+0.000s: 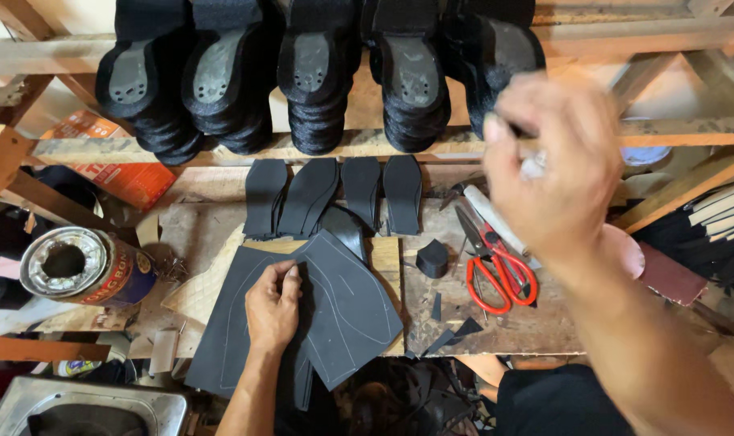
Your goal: The person uses red-handled scissors to cut black rubber shoe insoles along pre-drawn outlines. They handle multiple insoles one at a time, cutting them to shape and stacking the finished pieces on the workbench.
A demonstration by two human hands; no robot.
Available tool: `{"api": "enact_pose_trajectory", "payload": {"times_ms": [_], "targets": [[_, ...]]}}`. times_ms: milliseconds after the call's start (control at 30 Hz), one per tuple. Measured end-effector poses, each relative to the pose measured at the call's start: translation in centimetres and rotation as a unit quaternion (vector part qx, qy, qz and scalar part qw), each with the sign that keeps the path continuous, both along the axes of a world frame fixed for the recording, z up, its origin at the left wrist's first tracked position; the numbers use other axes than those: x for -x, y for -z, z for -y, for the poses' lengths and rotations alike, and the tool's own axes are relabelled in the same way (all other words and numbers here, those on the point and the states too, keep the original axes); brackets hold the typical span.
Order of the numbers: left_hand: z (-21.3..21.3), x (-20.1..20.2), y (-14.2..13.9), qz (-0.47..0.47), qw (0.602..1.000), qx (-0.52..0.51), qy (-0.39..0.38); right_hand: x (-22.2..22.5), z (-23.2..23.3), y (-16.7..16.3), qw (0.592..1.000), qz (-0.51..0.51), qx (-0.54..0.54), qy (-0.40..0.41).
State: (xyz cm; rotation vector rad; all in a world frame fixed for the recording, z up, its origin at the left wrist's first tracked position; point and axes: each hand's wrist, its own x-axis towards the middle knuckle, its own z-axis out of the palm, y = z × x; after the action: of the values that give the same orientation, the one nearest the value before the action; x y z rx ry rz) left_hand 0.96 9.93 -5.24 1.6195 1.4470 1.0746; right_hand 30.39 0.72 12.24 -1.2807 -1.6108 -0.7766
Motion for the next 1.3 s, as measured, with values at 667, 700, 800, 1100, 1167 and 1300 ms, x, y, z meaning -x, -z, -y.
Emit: {"api": "enact_pose_trajectory", "payload": {"times_ms": [667, 700, 800, 1100, 1167, 1300], "targets": [[0.1, 0.5, 0.3, 0.035, 0.999, 0.008, 0.009, 1.1, 5.0, 3.2, 0.991, 0.016, -0.048, -0.126], [-0.1, 0.5, 0.3, 0.040, 0.999, 0.005, 0.010, 2.9, 6.9, 4.5, 0.989, 0.016, -0.016, -0.144], [-0.1, 0.5, 0.3, 0.011, 1.000, 0.000, 0.008, 5.7, 8.7, 8.5, 0.977, -0.010, 0.079, -0.197], [1.1, 0.6, -0.1, 0.037, 0.998, -0.014, 0.048, 6.1, 3.1, 18.4, 0.971, -0.096, 0.201, -0.086], [2.7, 1.4, 1.0, 0.107, 0.991, 0.014, 0.076, 5.4, 3.6, 18.6, 0.966, -0.095, 0.224, -0.086], [9.8, 5.1, 4.6, 0.157, 0.955, 0.222, 0.122, 1.8, 6.1, 17.6, 0.954, -0.128, 0.269, -0.036]]}}
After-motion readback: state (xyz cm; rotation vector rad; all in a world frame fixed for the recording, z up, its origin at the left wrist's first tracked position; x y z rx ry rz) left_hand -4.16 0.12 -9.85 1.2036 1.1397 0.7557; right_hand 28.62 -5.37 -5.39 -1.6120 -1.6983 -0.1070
